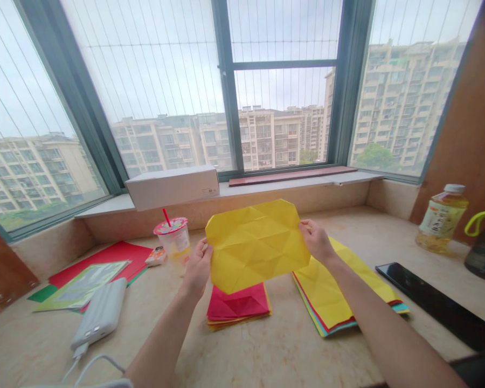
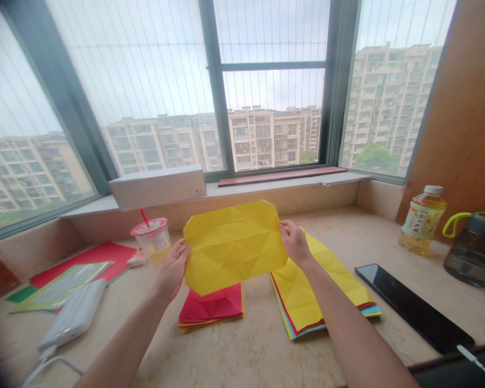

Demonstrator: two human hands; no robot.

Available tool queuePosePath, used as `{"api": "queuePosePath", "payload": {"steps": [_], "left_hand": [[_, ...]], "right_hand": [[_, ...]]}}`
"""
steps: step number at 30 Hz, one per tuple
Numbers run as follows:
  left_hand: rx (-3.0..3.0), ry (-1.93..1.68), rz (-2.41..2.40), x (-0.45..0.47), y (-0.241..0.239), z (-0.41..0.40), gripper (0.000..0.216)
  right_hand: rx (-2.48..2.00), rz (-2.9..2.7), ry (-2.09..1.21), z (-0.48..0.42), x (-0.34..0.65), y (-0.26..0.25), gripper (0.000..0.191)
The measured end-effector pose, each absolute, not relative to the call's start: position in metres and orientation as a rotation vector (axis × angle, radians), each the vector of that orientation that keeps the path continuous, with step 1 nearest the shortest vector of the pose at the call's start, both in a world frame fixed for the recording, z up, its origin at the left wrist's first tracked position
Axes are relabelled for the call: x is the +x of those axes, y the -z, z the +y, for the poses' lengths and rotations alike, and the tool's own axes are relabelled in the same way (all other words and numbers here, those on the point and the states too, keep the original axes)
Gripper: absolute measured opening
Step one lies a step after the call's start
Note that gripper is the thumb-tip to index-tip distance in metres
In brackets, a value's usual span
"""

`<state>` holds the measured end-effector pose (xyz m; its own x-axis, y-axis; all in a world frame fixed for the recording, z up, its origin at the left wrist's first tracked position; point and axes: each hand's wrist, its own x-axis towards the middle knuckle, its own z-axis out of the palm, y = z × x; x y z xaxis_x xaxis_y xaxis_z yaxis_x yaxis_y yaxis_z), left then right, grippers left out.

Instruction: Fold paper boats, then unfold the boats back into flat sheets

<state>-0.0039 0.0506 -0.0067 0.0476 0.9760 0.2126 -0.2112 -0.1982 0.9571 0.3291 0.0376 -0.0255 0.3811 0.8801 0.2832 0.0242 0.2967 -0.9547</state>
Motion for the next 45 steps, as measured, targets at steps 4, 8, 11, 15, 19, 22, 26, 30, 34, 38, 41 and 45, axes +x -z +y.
{"api": "queuePosePath", "payload": {"steps": [4,8,11,15,19,22,26,30,34,38,41,45], "left_hand": [[1.224,-1.379,0.921,-0.005,0.009,0.050,0.039],[1.205,-1.302,0.900,-0.001,0.006,0.044,0.044],[1.198,-1.250,0.873,0.003,0.003,0.039,0.047],[1.201,-1.231,0.882,0.003,0.002,0.039,0.047],[1.212,-1.264,0.983,0.002,0.007,0.044,0.038],[1.226,-1.259,1.033,0.001,0.010,0.046,0.036],[1.230,-1.277,1.015,-0.002,0.008,0.045,0.038],[1.214,-1.243,0.940,-0.004,0.005,0.044,0.039],[1.173,-1.271,0.843,-0.002,0.006,0.045,0.041],[1.186,-1.412,0.928,-0.003,0.010,0.050,0.039],[1.303,-1.530,1.069,-0.008,0.014,0.057,0.035],[1.377,-1.692,1.190,-0.016,0.020,0.065,0.036]], "right_hand": [[-1.135,-1.070,-0.910,0.036,0.331,0.028,0.038],[-1.079,-1.020,-1.176,0.032,0.332,0.027,0.051],[-1.036,-1.044,-1.241,0.030,0.332,0.027,0.049],[-1.095,-1.110,-1.125,0.036,0.337,0.032,0.040],[-1.192,-1.020,-0.868,0.045,0.346,0.038,0.041],[-1.206,-0.996,-0.802,0.048,0.349,0.039,0.044],[-1.168,-1.020,-0.805,0.047,0.347,0.039,0.047],[-1.126,-1.049,-0.854,0.044,0.342,0.038,0.046],[-1.029,-1.066,-0.956,0.043,0.338,0.038,0.044],[-1.031,-1.055,-0.912,0.044,0.337,0.037,0.047],[-1.045,-1.066,-0.937,0.042,0.334,0.034,0.048],[-0.986,-1.198,-1.191,0.030,0.330,0.027,0.045]]}}
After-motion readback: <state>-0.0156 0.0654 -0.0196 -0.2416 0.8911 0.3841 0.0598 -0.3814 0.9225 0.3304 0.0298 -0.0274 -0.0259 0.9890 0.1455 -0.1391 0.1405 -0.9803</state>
